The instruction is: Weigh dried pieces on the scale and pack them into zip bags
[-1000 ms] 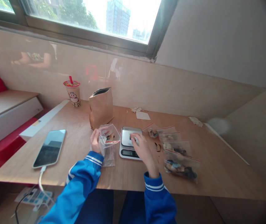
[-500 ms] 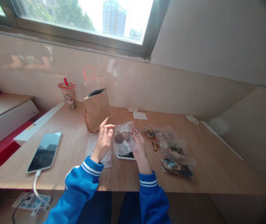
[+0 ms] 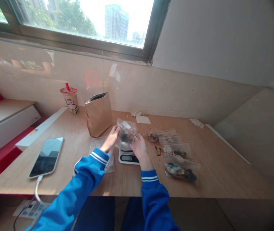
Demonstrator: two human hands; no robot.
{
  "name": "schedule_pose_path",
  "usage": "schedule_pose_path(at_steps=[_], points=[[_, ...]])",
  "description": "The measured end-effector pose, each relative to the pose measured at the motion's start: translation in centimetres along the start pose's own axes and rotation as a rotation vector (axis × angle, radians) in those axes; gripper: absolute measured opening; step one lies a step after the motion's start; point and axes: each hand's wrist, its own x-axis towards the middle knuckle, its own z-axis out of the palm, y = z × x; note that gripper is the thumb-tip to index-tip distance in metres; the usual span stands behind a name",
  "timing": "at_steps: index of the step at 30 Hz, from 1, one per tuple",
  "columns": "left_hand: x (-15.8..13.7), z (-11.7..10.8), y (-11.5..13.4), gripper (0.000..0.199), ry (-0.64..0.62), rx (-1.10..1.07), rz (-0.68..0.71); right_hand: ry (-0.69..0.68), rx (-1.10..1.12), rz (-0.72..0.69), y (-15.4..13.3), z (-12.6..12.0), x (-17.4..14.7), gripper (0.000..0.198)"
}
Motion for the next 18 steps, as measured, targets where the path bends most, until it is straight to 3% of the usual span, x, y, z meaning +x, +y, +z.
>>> schedule_pose_path(at_steps=[4,10,13,18], points=[[1.5,1.9,4.1,0.014,-0.197,0.338,0.096,0.066,0.209,0.131,-0.7,0.2,0.8,0.022],[1.0,3.3,8.4,0.035,-0.339,1.006,0.197,0.123,0.387,0.227,-1.1,0.5,1.0,0.028],[1.5,2.6,7.9,0.038,-0.31,0.989,0.17,0.101,0.469,0.252,-1.2,0.2,1.0,0.027],[2.6,-0.7,5.1,0.039,-0.123,0.558,0.17,0.105,0.468,0.273,-1.4,-0.8,1.4,0.023]])
